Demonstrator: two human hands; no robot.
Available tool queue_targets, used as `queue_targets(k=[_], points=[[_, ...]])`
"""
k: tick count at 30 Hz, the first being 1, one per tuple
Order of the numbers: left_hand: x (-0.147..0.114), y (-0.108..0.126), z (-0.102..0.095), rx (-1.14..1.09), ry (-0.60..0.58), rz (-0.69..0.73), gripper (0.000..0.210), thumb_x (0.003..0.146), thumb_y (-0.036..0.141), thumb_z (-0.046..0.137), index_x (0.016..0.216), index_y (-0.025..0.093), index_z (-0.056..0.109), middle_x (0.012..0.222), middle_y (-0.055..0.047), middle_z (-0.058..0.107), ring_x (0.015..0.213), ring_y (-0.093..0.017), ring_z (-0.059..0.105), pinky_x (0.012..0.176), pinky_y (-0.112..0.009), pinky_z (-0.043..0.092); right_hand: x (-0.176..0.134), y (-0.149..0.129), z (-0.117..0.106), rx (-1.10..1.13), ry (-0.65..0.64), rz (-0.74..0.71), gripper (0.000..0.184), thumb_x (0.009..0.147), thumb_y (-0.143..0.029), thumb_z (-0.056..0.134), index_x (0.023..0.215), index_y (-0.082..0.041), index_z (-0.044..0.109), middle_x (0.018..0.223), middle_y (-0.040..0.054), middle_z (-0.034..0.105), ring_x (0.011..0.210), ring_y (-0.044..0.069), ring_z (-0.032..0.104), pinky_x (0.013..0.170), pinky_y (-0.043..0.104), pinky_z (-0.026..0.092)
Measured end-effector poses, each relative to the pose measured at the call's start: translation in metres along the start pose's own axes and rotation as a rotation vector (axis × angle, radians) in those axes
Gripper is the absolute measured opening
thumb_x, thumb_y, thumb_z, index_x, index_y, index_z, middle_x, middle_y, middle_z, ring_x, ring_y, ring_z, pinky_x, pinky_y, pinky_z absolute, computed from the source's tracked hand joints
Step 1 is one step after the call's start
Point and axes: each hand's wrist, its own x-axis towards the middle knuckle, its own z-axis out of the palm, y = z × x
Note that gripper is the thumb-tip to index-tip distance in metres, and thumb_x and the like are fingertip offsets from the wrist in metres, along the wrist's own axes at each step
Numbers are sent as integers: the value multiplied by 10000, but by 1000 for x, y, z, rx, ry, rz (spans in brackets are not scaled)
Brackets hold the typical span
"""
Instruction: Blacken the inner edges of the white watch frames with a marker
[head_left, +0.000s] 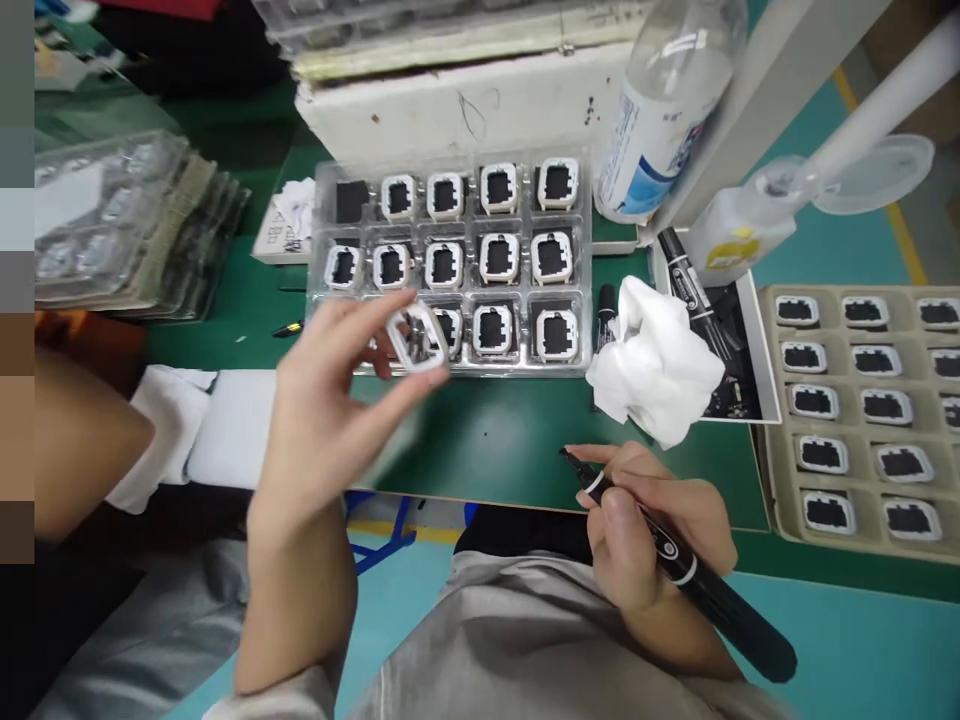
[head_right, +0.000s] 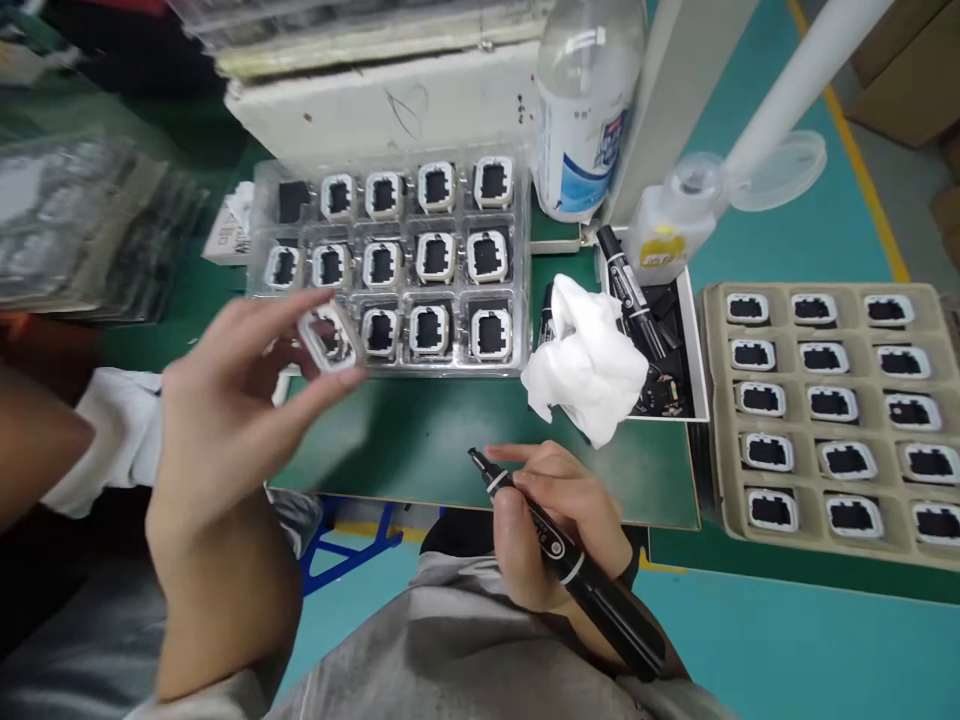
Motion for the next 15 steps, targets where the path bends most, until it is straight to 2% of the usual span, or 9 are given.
queue_targets(k=[3, 4, 6, 8, 10, 13, 15], points=[[56, -35, -25, 201, 41, -13, 996, 888, 1017, 942, 1603, 327, 879, 1155, -69, 666, 968, -248, 650, 990, -493, 722, -2, 1, -3, -18, -13, 24, 83, 1149, -223, 793, 1191, -274, 743, 819, -50, 738, 587, 180, 685, 727, 531, 842], [76, -48, -31, 256, 42, -50, 1045, 899, 1036, 913, 1640, 302, 854, 1209, -80, 665, 993, -249, 658, 1078, -535, 727, -3, 1, -4, -8, -25, 25, 92, 1147, -215, 796, 1194, -273, 741, 815, -52, 743, 592, 181, 692, 733, 529, 839], [113, -70, -39, 352, 24, -138, 1044, 967, 972, 921, 1705, 244, 796, 1339, -96, 672, 1106, -256, 682, 1301, -637, 660, -3, 2, -6, 9, -46, 30, 108, 1144, -203, 801, 1198, -271, 736, 816, -53, 754, 609, 185, 713, 749, 527, 834], [144, -87, -43, 403, -10, -204, 1024, 981, 879, 987, 1709, 190, 777, 1362, -89, 678, 1111, -231, 687, 1380, -690, 605, -4, 1, -8, 7, -52, 46, 117, 1145, -199, 806, 1202, -271, 733, 837, -47, 775, 632, 191, 734, 762, 527, 831], [167, -95, -45, 440, -117, -232, 945, 1063, 733, 978, 1766, 153, 726, 1378, -82, 659, 1188, -254, 737, 1412, -722, 561, -4, 0, -9, -1, -51, 59, 122, 1143, -190, 807, 1202, -272, 736, 846, -48, 781, 645, 193, 744, 773, 518, 828], [182, -97, -46, 491, -261, -283, 854, 1157, 480, 911, 1882, 144, 610, 1442, -106, 654, 1370, -357, 765, 1418, -739, 532, -3, -1, -9, -2, -54, 71, 118, 1134, -182, 817, 1186, -263, 749, 818, -60, 754, 649, 193, 749, 778, 504, 823], [181, -96, -47, 501, -276, -288, 848, 1170, 374, 881, 1925, 167, 555, 1552, -144, 653, 1458, -393, 738, 1417, -713, 536, -3, -2, -8, 0, -57, 73, 112, 1134, -178, 819, 1180, -256, 753, 811, -59, 744, 657, 197, 756, 777, 504, 823]])
